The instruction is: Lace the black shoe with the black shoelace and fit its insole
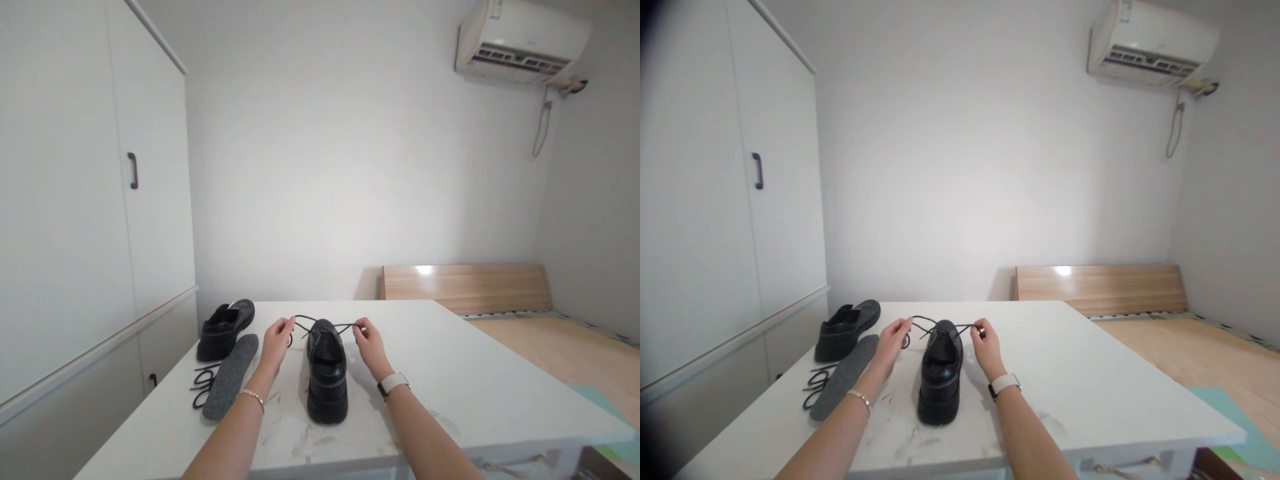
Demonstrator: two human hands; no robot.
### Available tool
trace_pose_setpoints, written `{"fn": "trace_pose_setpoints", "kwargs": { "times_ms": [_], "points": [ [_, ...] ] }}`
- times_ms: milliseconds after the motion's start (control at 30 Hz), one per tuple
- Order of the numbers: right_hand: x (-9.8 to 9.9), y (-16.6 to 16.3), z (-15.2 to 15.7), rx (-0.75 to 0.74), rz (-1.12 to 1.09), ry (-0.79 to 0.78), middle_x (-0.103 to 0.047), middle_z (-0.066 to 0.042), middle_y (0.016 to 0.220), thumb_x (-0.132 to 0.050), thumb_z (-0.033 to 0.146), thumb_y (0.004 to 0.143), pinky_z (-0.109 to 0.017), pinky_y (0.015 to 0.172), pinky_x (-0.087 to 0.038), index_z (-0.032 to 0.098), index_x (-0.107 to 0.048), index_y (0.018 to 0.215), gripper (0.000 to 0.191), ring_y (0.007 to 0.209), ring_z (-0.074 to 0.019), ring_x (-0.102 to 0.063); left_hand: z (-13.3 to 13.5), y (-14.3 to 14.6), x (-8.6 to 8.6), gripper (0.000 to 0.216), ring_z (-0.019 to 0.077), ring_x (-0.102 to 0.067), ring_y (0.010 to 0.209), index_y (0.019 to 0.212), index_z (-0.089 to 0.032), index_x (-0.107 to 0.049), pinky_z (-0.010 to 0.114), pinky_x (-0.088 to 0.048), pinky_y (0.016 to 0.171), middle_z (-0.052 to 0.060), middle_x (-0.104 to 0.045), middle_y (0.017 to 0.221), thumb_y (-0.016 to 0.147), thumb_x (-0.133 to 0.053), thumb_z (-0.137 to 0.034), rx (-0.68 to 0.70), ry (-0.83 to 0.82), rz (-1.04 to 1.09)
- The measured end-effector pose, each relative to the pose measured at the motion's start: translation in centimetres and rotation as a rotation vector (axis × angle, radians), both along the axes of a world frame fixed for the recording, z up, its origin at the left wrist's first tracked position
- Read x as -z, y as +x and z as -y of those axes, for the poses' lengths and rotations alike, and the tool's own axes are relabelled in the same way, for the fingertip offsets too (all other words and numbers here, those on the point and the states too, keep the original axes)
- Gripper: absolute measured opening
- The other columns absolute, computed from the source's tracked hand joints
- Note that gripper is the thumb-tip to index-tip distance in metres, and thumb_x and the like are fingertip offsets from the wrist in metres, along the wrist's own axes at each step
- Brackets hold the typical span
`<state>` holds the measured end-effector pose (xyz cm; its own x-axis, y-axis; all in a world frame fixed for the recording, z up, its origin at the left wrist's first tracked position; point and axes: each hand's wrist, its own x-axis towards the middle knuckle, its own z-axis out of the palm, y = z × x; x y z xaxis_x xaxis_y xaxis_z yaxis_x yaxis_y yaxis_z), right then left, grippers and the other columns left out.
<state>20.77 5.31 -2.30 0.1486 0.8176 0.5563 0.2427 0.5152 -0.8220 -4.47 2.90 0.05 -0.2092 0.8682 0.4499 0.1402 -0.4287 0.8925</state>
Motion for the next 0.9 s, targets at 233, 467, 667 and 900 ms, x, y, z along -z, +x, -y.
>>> {"fn": "trace_pose_setpoints", "kwargs": {
  "times_ms": [233, 467, 667, 900],
  "points": [
    [-1.4, 0.4, 1.0, 0.192, -0.337, 0.106, -0.061, 0.001, 0.082, -0.058, 0.036, 0.096, -0.024, 0.055, -0.050, 0.014, -0.061, 0.100, 0.022, 0.061, -0.0096, -0.056, 0.7, 0.3, -1.7, 0.046, 0.0144, -0.064, 0.069, 0.077, -0.018, -0.053, 0.026, -0.051, 0.060, 0.001, -0.062, 0.074, 0.086, -0.053, -0.063, 0.006, 0.093, 0.320],
    [-5.0, -0.9, 3.9, 0.247, -0.572, 0.329, -0.056, 0.001, 0.090, -0.054, 0.036, 0.091, -0.028, 0.059, -0.046, 0.021, -0.054, 0.094, 0.015, 0.060, -0.0102, -0.052, 3.4, 1.4, -4.1, 0.044, 0.0069, -0.044, 0.042, 0.065, -0.020, -0.043, 0.019, -0.036, 0.042, -0.008, -0.048, 0.051, 0.087, -0.060, -0.054, 0.098, 0.187, 0.351],
    [-9.3, -3.0, 6.4, 0.045, -0.532, 0.295, -0.057, 0.001, 0.082, -0.051, 0.036, 0.090, -0.027, 0.059, -0.051, 0.023, -0.052, 0.089, 0.013, 0.065, -0.0127, -0.056, 6.3, 2.7, -7.4, 0.040, 0.0172, -0.065, 0.078, 0.080, -0.018, -0.059, 0.027, -0.055, 0.067, 0.004, -0.068, 0.083, 0.088, -0.057, -0.056, 0.182, 0.211, 0.313],
    [-11.9, -9.7, 9.5, -0.412, -0.054, 0.042, -0.062, 0.001, 0.067, -0.057, 0.034, 0.087, -0.025, 0.047, -0.051, 0.019, -0.060, 0.081, 0.016, 0.056, -0.0145, -0.061, 8.0, 5.0, -8.2, 0.041, 0.0152, -0.060, 0.065, 0.075, -0.020, -0.056, 0.024, -0.050, 0.057, -0.001, -0.059, 0.070, 0.085, -0.058, -0.059, 0.168, 0.097, 0.215]
  ]
}}
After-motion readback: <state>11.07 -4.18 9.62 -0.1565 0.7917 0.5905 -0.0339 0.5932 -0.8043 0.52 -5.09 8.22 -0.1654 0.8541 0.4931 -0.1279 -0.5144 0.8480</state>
